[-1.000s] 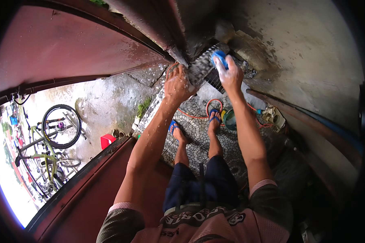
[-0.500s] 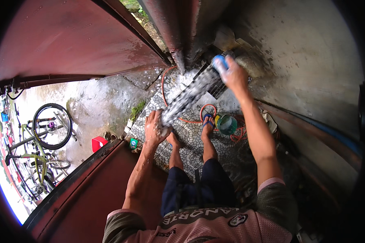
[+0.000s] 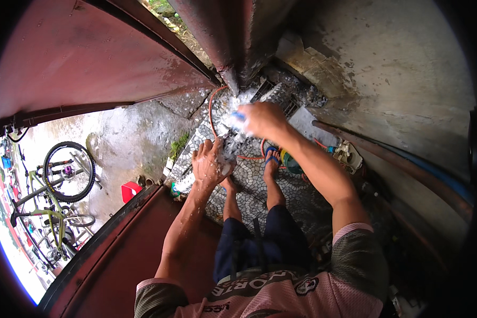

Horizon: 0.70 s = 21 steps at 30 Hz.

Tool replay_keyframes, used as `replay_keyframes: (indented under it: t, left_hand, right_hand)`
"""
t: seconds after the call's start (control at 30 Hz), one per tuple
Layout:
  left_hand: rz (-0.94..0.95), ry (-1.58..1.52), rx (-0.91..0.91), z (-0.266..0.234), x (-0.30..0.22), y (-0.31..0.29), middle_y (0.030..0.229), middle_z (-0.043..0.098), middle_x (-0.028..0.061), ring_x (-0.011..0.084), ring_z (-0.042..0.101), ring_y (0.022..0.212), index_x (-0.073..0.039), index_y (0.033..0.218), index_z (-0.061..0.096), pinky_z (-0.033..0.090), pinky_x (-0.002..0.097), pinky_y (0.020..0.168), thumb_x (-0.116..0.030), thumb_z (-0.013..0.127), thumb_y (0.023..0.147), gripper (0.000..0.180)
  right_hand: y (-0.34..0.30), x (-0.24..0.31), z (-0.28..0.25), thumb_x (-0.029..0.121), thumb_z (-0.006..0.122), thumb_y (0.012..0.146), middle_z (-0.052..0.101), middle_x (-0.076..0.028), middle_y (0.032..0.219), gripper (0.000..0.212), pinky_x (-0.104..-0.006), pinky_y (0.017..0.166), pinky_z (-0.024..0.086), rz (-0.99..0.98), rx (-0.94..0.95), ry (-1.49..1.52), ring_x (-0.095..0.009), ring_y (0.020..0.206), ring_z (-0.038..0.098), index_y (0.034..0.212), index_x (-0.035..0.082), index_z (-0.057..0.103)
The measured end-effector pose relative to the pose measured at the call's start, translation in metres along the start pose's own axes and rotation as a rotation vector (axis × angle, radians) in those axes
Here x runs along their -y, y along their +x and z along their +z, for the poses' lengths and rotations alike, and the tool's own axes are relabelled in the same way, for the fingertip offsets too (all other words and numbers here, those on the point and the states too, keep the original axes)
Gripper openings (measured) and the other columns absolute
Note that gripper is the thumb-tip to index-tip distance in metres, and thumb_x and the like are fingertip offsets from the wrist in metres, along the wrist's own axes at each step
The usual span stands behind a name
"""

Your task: The person scrubs a bicycle wheel with a brush and sponge, applying soap to the tire, rim, and spokes. They rotate the wheel to clean different sections and use both hands to scrub the hub and spokes.

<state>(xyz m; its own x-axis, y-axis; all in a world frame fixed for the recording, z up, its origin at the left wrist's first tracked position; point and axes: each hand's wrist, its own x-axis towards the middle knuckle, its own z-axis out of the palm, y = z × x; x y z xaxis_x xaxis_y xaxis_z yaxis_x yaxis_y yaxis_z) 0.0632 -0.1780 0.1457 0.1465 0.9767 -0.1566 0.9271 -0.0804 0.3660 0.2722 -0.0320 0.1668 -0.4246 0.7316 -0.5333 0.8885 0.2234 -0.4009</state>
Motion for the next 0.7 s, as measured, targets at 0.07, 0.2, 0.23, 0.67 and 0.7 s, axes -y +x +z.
replay_keyframes:
  t: [0.07,0.2,0.23,0.67,0.7]
  left_hand:
    - [-0.038,0.001,0.028,-0.001,-0.003,-0.003,0.101,0.061,0.0142,0.0377,0.065,0.098,-0.01,0.122,0.064,0.053,0.0495,0.081,-0.042,0.088,0.068,0.067]
    - [-0.036,-0.034,0.077,-0.013,-0.001,-0.008,0.099,0.061,0.0139,0.0372,0.066,0.095,-0.01,0.119,0.065,0.057,0.0497,0.074,-0.04,0.089,0.068,0.063]
    - [-0.072,-0.013,0.095,-0.012,-0.002,-0.009,0.099,0.061,0.0138,0.0373,0.066,0.095,-0.01,0.118,0.065,0.057,0.0496,0.074,-0.04,0.089,0.068,0.063]
    - [-0.025,-0.06,0.104,-0.018,0.024,0.021,0.101,0.064,0.0182,0.0419,0.068,0.096,-0.006,0.119,0.063,0.058,0.0505,0.08,-0.038,0.089,0.071,0.063]
    - [-0.086,-0.082,0.111,-0.016,0.022,0.024,0.103,0.064,0.0198,0.0445,0.067,0.098,-0.005,0.122,0.061,0.058,0.0507,0.082,-0.038,0.088,0.072,0.065]
  right_hand:
    - [0.001,-0.006,-0.002,0.039,0.073,0.093,0.079,-0.008,0.102,0.032,-0.0402,0.085,0.061,-0.026,0.017,0.016,-0.025,0.089,0.076,0.116,0.018,0.074]
    - [0.055,-0.163,0.019,0.052,0.068,0.097,0.078,-0.013,0.112,0.046,-0.0421,0.089,0.06,0.307,-0.09,0.085,-0.031,0.095,0.075,0.121,0.013,0.074]
    - [0.052,-0.134,0.009,0.063,0.064,0.095,0.077,-0.021,0.099,0.055,-0.0463,0.081,0.059,0.216,-0.245,0.078,-0.036,0.09,0.075,0.105,0.01,0.076]
    - [0.052,-0.16,0.112,0.061,0.052,0.104,0.073,-0.015,0.087,0.054,-0.046,0.064,0.059,0.584,-0.875,0.56,-0.026,0.07,0.071,0.096,0.01,0.068]
    - [0.044,-0.118,0.108,0.056,0.055,0.104,0.073,-0.015,0.085,0.049,-0.0445,0.061,0.059,0.491,-0.877,0.682,-0.025,0.067,0.071,0.096,0.01,0.069]
